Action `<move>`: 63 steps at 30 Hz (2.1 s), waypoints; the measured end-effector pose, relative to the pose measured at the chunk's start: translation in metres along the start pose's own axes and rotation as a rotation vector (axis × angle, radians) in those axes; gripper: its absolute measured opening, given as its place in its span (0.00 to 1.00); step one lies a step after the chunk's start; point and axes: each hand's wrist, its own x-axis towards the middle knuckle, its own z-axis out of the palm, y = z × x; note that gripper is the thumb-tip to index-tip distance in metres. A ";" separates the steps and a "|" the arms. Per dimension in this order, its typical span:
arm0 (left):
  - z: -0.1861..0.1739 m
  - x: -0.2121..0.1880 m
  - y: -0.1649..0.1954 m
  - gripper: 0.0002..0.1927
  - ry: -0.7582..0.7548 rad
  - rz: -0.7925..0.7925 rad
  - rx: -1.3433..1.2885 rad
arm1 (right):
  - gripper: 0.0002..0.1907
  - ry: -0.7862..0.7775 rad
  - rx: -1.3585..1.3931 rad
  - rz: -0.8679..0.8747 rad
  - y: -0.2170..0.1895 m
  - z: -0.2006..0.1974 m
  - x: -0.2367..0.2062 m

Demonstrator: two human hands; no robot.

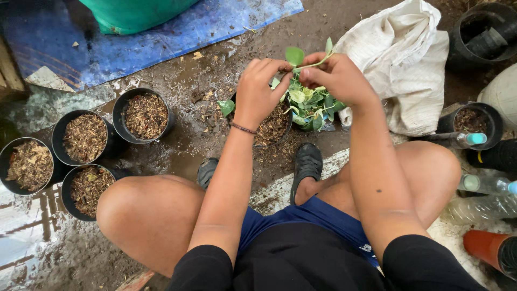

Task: The person sits on the ground and plants small leafy cuttings into several black pots filled with soil. They use a small knife to trim the cuttings and then place them into the soil, pressing the soil around the base of each plant.

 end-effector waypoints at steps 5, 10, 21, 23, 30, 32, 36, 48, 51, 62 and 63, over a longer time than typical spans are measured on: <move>0.008 -0.004 -0.021 0.09 0.097 0.046 0.057 | 0.09 0.130 0.219 0.023 0.027 0.018 0.031; -0.005 -0.008 -0.035 0.08 0.070 -0.017 0.195 | 0.06 0.073 0.281 0.110 0.041 0.036 0.053; -0.047 -0.099 -0.180 0.25 0.709 -1.049 -0.252 | 0.02 0.128 0.418 0.216 0.061 0.079 0.097; -0.052 -0.136 -0.198 0.23 1.143 -1.284 -0.166 | 0.01 0.115 0.427 0.203 0.057 0.087 0.103; -0.101 -0.195 -0.218 0.55 1.185 -1.694 -0.548 | 0.07 0.089 0.458 0.166 0.050 0.095 0.114; -0.116 -0.197 -0.222 0.51 1.116 -1.562 -0.672 | 0.07 0.092 0.462 0.174 0.053 0.093 0.112; -0.128 -0.193 -0.235 0.37 1.166 -1.328 -0.825 | 0.08 0.107 0.463 0.168 0.056 0.086 0.113; -0.089 -0.189 -0.219 0.30 1.181 -1.407 -0.558 | 0.08 0.102 0.435 0.120 0.039 0.079 0.106; -0.067 -0.196 -0.185 0.33 1.150 -1.442 -0.429 | 0.08 0.062 0.367 0.099 0.020 0.084 0.097; -0.049 -0.249 -0.081 0.22 0.733 -1.503 -0.121 | 0.22 -0.433 0.380 -0.044 -0.007 0.105 0.040; -0.048 -0.254 -0.075 0.22 0.743 -1.529 -0.168 | 0.22 -0.474 0.407 -0.040 -0.008 0.108 0.036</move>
